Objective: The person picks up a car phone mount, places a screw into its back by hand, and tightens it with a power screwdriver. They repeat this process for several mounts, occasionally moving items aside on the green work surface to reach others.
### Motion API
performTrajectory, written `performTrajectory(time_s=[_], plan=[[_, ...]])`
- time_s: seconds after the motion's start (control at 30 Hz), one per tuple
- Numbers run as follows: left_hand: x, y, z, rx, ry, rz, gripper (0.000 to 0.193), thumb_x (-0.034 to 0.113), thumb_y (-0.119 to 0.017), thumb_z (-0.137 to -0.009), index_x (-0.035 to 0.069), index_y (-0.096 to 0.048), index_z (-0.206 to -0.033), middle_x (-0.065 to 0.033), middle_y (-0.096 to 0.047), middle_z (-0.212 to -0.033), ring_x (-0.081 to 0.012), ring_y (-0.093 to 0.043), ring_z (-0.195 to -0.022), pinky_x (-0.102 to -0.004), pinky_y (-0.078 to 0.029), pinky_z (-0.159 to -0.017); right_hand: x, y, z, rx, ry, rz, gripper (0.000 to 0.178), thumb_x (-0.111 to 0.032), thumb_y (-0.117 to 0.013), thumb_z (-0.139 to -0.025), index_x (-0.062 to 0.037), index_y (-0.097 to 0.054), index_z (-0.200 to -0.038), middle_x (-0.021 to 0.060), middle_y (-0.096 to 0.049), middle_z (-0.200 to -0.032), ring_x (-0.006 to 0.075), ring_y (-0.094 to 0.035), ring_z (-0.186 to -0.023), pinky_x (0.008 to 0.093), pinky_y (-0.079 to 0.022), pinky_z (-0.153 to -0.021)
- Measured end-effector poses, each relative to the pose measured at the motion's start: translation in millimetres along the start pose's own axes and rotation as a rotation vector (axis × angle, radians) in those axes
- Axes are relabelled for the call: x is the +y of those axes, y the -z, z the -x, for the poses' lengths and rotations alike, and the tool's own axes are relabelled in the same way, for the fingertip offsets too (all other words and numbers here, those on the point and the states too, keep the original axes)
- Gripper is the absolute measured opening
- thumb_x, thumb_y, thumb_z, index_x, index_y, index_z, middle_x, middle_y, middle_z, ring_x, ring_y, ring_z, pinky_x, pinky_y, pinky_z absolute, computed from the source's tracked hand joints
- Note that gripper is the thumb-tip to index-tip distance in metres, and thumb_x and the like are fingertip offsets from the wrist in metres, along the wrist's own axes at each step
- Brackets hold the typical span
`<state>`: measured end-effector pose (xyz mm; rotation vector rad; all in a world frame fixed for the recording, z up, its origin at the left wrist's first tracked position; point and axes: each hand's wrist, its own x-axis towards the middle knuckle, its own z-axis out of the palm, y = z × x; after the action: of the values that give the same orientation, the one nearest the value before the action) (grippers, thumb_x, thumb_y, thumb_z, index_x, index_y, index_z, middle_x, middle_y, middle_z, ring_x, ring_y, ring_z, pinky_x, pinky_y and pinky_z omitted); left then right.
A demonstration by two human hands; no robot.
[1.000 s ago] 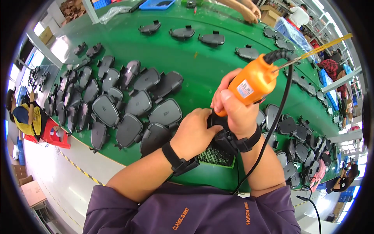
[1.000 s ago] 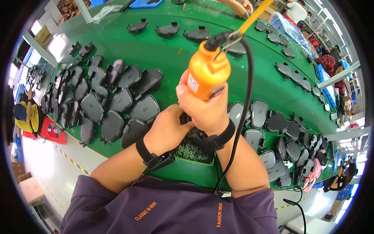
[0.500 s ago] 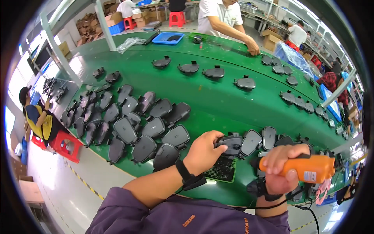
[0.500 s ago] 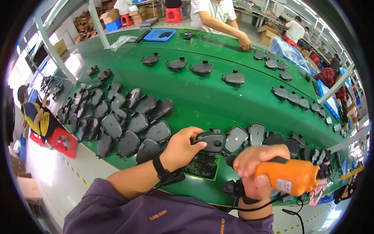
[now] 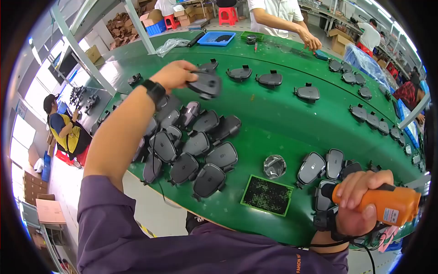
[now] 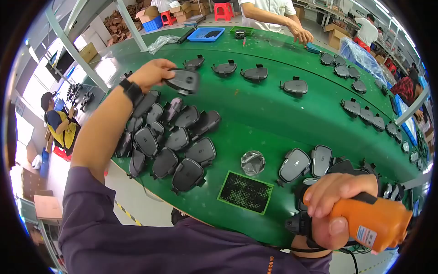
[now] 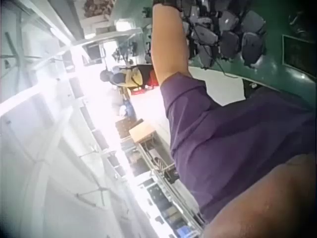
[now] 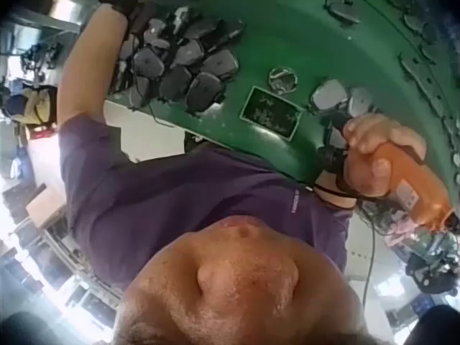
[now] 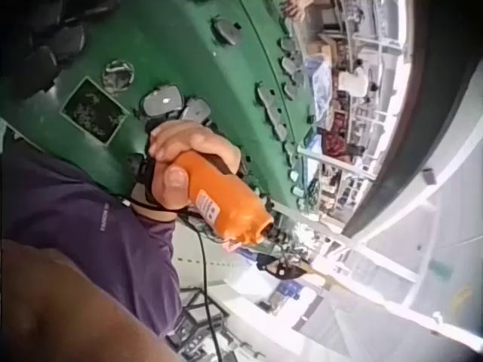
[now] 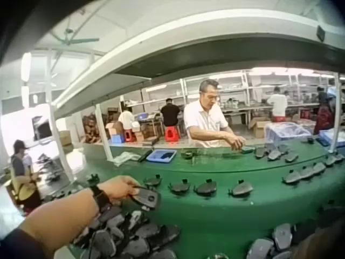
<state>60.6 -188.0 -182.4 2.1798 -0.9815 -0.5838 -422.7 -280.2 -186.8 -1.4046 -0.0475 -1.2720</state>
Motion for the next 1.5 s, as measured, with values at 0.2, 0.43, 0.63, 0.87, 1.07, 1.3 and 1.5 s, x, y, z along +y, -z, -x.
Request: performTrajectory(time_s=[0.2, 0.43, 0.63, 0.87, 1.07, 1.3, 1.5], plan=[[-141.3, 94.2, -122.3, 0.009, 0.099, -0.733, 0.031, 0.031, -0.061, -0.089, 0.003, -0.072, -0.082, -0.0108, -0.062, -0.057, -0.0241, -0.064, -0.051, -0.0404, -0.050, -0.052, -1.9, 14.5, 3.8, -0.166, 0.039, 0.010, 0.043, -0.026, -0.072, -0.087, -0.0034, -0.045, -0.113, 0.0027, -0.056, -0.067, 0.0140, -0.053, -0.057, 0.0292, -0.048, -0.058], [-203.6, 84.1, -169.3, -0.120, 0.160, -0.719, 0.032, 0.034, -0.063, -0.088, 0.003, -0.072, -0.088, -0.0155, -0.072, -0.076, -0.0300, -0.070, -0.065, -0.0416, -0.056, -0.064, 14.9, 8.4, 4.6, -0.017, 0.062, 0.086, 0.040, -0.024, -0.074, -0.086, -0.0051, -0.044, -0.107, 0.0005, -0.056, -0.058, 0.0130, -0.055, -0.046, 0.0267, -0.052, -0.049], [-172.4, 46.9, -190.1, 0.374, 0.075, -0.777, 0.054, 0.029, -0.077, -0.075, 0.006, -0.063, -0.122, -0.0231, -0.066, -0.118, -0.0399, -0.064, -0.111, -0.0496, -0.053, -0.094, 30.3, 12.2, 0.9, -0.020, 0.042, 0.130, 0.040, -0.024, -0.074, -0.086, -0.0051, -0.045, -0.106, 0.0002, -0.057, -0.059, 0.0124, -0.056, -0.046, 0.0265, -0.052, -0.049], [-106.0, -49.5, -218.0, 0.229, -0.063, -0.912, 0.063, 0.007, -0.062, -0.084, 0.014, -0.046, -0.145, -0.0154, -0.051, -0.144, -0.0377, -0.055, -0.127, -0.0474, -0.043, -0.108, 53.1, 21.2, -2.0, -0.020, 0.032, 0.134, 0.043, -0.022, -0.076, -0.083, -0.0054, -0.044, -0.107, -0.0006, -0.058, -0.058, 0.0133, -0.059, -0.046, 0.0269, -0.055, -0.049], [-131.5, -57.8, -247.7, 0.239, -0.129, -0.872, 0.055, 0.004, -0.060, -0.087, 0.018, -0.052, -0.139, -0.0140, -0.062, -0.131, -0.0338, -0.061, -0.119, -0.0474, -0.042, -0.105, 46.8, 36.2, -9.0, -0.165, 0.000, 0.162, 0.043, -0.021, -0.076, -0.083, -0.0060, -0.045, -0.107, -0.0004, -0.060, -0.059, 0.0145, -0.063, -0.049, 0.0281, -0.057, -0.051], [-103.0, -50.6, -229.7, 0.190, -0.178, -0.708, 0.035, 0.012, -0.065, -0.088, 0.014, -0.062, -0.122, -0.0157, -0.070, -0.111, -0.0353, -0.065, -0.107, -0.0472, -0.048, -0.095, 42.7, 38.0, -8.8, -0.203, 0.012, 0.164, 0.041, -0.021, -0.075, -0.083, -0.0063, -0.045, -0.108, -0.0003, -0.061, -0.063, 0.0146, -0.063, -0.051, 0.0282, -0.057, -0.052], [-82.8, -24.6, -193.9, 0.247, -0.422, -0.698, 0.026, 0.014, -0.068, -0.083, 0.006, -0.064, -0.108, -0.0218, -0.069, -0.104, -0.0406, -0.065, -0.100, -0.0496, -0.052, -0.086, 44.9, 21.5, -12.8, -0.191, 0.046, 0.105, 0.040, -0.022, -0.074, -0.085, -0.0059, -0.046, -0.108, -0.0014, -0.060, -0.063, 0.0131, -0.060, -0.050, 0.0272, -0.055, -0.051]])
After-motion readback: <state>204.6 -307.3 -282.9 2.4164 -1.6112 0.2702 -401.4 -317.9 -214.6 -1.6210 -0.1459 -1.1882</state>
